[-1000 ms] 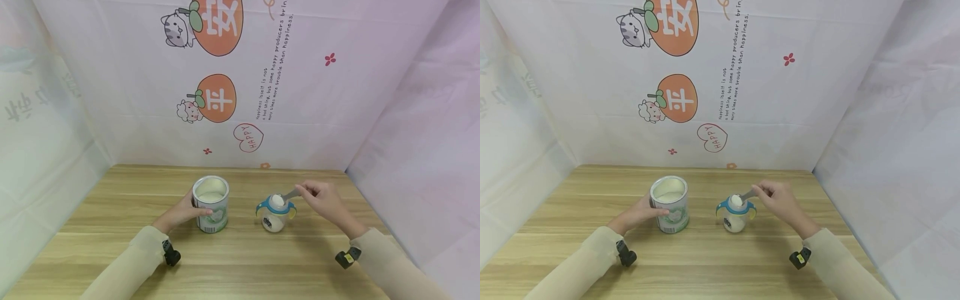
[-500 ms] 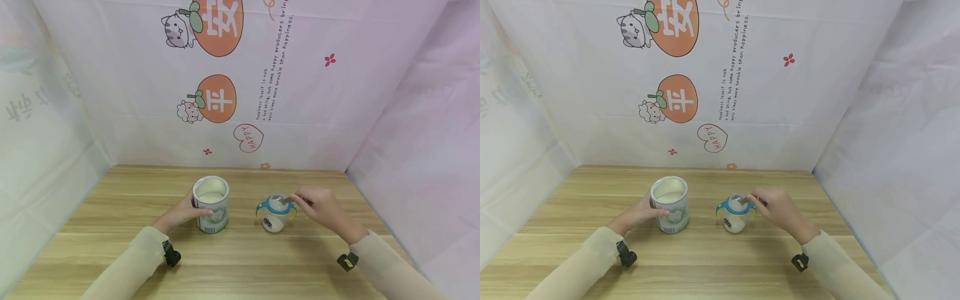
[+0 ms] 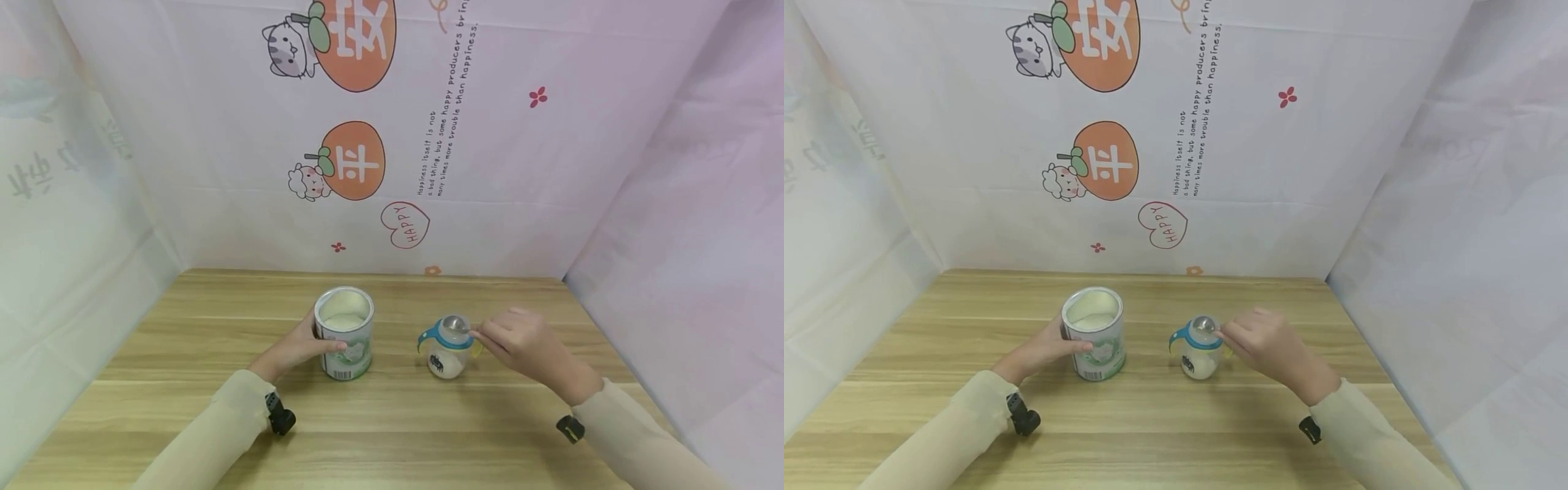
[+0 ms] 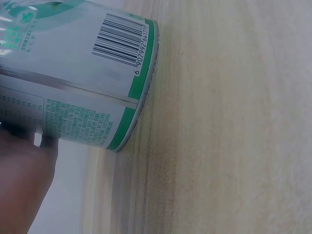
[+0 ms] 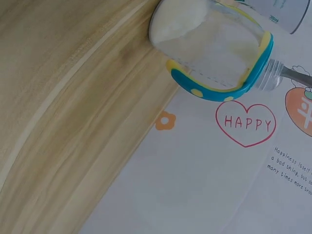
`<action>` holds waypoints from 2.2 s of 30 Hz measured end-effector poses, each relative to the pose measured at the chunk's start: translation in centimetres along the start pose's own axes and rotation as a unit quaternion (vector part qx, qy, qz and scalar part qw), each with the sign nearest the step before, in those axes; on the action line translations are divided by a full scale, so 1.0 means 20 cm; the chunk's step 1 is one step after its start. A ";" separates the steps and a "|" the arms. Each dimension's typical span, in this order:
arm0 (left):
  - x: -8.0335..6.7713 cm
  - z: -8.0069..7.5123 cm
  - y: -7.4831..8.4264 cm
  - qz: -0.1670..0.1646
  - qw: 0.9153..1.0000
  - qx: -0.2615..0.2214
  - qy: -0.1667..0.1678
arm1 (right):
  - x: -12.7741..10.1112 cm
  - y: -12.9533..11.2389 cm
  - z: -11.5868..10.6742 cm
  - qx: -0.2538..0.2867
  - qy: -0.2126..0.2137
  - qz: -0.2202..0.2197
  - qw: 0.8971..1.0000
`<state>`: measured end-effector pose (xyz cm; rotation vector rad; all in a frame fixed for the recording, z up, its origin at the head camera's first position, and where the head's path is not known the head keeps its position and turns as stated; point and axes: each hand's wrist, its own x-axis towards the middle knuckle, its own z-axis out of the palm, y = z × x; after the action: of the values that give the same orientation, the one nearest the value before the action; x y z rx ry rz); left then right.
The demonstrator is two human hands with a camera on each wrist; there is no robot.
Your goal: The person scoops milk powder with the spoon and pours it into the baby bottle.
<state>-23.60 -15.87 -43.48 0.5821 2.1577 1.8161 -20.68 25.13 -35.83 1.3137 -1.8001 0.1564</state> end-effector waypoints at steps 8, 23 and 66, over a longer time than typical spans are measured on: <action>-0.01 0.00 0.00 0.003 1.000 -0.002 0.000 | 0.01 -0.02 -0.01 -0.023 0.009 -0.041 0.999; -0.01 0.00 -0.01 -0.006 1.000 -0.003 0.006 | 0.02 -0.04 -0.03 -0.027 0.015 -0.050 0.998; -0.01 0.00 0.00 0.016 1.000 0.000 -0.008 | -0.04 0.01 -0.07 0.181 0.041 0.468 0.864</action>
<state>-23.50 -15.93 -43.45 0.6310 2.1508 1.8210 -20.08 26.53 -35.42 0.5208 -2.2580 1.1031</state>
